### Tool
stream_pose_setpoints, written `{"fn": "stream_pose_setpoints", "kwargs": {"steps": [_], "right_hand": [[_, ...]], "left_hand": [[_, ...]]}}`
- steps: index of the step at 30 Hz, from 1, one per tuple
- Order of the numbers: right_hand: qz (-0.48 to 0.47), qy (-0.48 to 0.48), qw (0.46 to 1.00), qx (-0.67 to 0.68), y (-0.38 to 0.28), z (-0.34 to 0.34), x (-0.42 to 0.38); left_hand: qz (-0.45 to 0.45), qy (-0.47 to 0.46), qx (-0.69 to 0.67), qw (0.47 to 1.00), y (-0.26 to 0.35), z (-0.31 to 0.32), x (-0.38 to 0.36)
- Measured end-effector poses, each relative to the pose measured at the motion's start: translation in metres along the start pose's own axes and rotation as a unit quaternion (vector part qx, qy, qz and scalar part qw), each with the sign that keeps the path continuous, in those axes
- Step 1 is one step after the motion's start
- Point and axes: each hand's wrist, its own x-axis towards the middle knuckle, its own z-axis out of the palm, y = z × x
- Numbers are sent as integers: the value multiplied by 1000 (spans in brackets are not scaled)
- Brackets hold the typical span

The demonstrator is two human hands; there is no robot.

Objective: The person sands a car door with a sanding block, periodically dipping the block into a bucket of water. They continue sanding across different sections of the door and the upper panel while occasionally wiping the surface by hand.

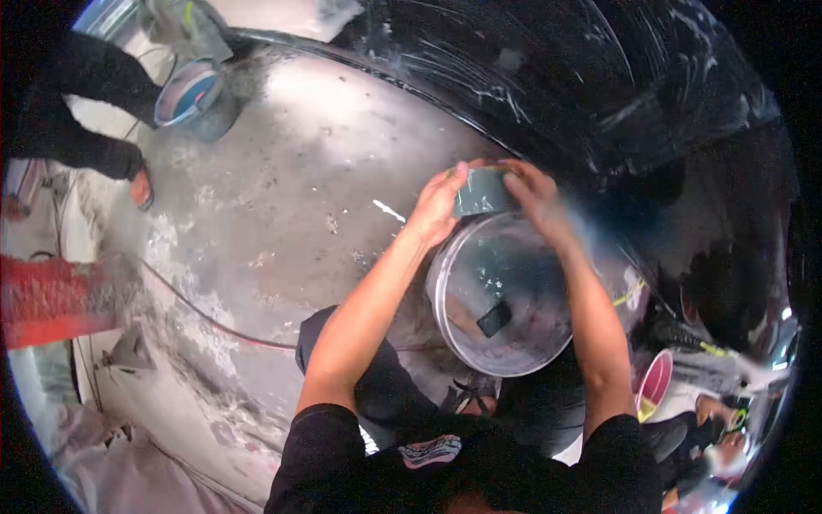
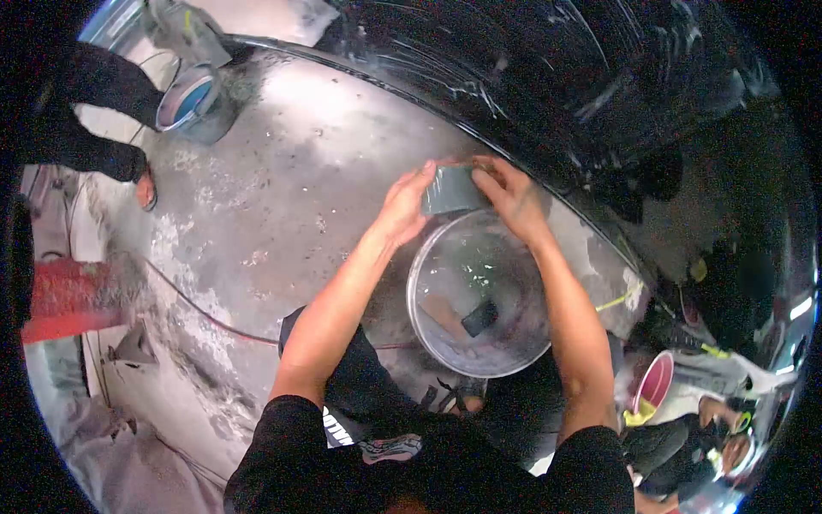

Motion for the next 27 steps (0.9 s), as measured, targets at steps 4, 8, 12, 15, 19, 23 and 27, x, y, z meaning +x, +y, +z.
{"fn": "stream_pose_setpoints", "kwargs": {"steps": [4, 8, 12, 15, 19, 23, 27], "right_hand": [[-5, -76, 934, -349, 28, -23, 11], [27, -97, 944, -313, 41, -14, 9], [59, -144, 929, -337, 72, -24, 13], [-51, -137, 962, -231, 95, -20, 11], [-28, -110, 924, -366, 60, -20, 10], [-23, -82, 935, -344, 35, -15, 12], [-23, -83, 919, -385, 45, -9, 13]], "left_hand": [[220, 256, 54, 940, 26, -27, 47], [401, 366, 193, 818, 81, -31, 137], [493, 453, 392, 631, 64, 33, 227], [461, 312, 406, 725, -4, 90, 181], [455, 316, 471, 686, 12, 60, 191], [471, 365, 398, 697, 166, -44, 227], [490, 418, 406, 648, 117, -33, 243]]}}
